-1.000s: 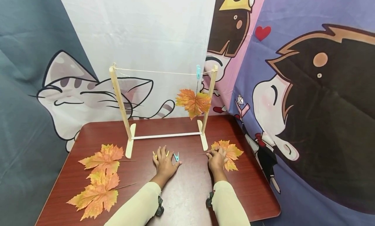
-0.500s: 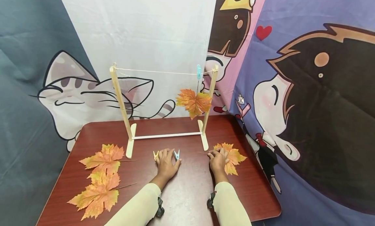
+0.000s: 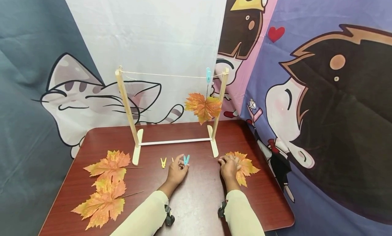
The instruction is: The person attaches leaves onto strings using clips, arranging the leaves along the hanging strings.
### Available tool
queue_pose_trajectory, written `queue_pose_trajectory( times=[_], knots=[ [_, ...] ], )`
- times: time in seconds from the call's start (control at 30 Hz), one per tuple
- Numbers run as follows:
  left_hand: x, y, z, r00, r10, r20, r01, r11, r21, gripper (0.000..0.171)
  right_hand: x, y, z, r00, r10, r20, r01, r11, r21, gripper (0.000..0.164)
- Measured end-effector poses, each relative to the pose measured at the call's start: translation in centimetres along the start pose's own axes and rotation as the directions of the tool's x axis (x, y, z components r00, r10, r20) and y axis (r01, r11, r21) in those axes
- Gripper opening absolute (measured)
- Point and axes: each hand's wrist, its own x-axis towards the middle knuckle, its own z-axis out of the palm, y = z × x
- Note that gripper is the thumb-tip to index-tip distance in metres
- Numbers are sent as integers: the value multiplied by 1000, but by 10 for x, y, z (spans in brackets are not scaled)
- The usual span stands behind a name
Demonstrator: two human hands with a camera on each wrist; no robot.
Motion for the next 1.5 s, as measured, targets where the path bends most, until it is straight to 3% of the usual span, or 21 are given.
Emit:
queue_pose_trajectory(
  times=[0.2, 0.33, 0.47, 0.53, 0.6, 0.7, 0.77, 1.0, 1.23, 1.3, 1.5],
  knots=[
    [5, 11, 1, 983, -173, 70, 177, 983, -55, 54, 1, -1, 0, 1000, -24, -14, 24, 1000, 2, 7],
    [8, 17, 2, 963, -240, 125, 259, 951, -168, 49, 1, -5, -2, 999, -37, -23, 38, 999, 20, 8],
    [9, 21, 2, 938, -275, 209, 333, 881, -335, 48, 2, -6, -5, 1000, -24, -8, 24, 999, 40, 10],
    [10, 23, 2, 923, -299, 241, 376, 831, -409, 47, 2, -6, -6, 1000, -11, 7, 11, 999, 46, 10],
    [11, 24, 3, 907, -324, 268, 416, 782, -464, 45, 3, -5, -6, 1000, -4, 23, 3, 999, 52, 10],
    [12, 27, 3, 887, -347, 305, 459, 740, -492, 37, 3, -5, -6, 999, -12, 31, 10, 998, 63, 10],
    [13, 29, 4, 877, -349, 332, 475, 739, -478, 34, 3, -6, -6, 999, -19, 30, 17, 997, 75, 10],
    [13, 33, 3, 857, -354, 375, 494, 770, -403, 51, 5, -11, -9, 998, -34, 54, 28, 994, 109, 9],
    [11, 33, 1, 820, -382, 426, 545, 748, -378, 49, 7, -13, -10, 993, -77, 87, 67, 991, 116, 10],
    [11, 34, -1, 822, -382, 423, 540, 760, -362, 46, 7, -13, -9, 992, -95, 85, 83, 988, 129, 9],
    [20, 37, -6, 860, -366, 357, 479, 819, -315, 40, 8, -20, -10, 985, -153, 83, 134, 970, 201, 11]
  ],
)
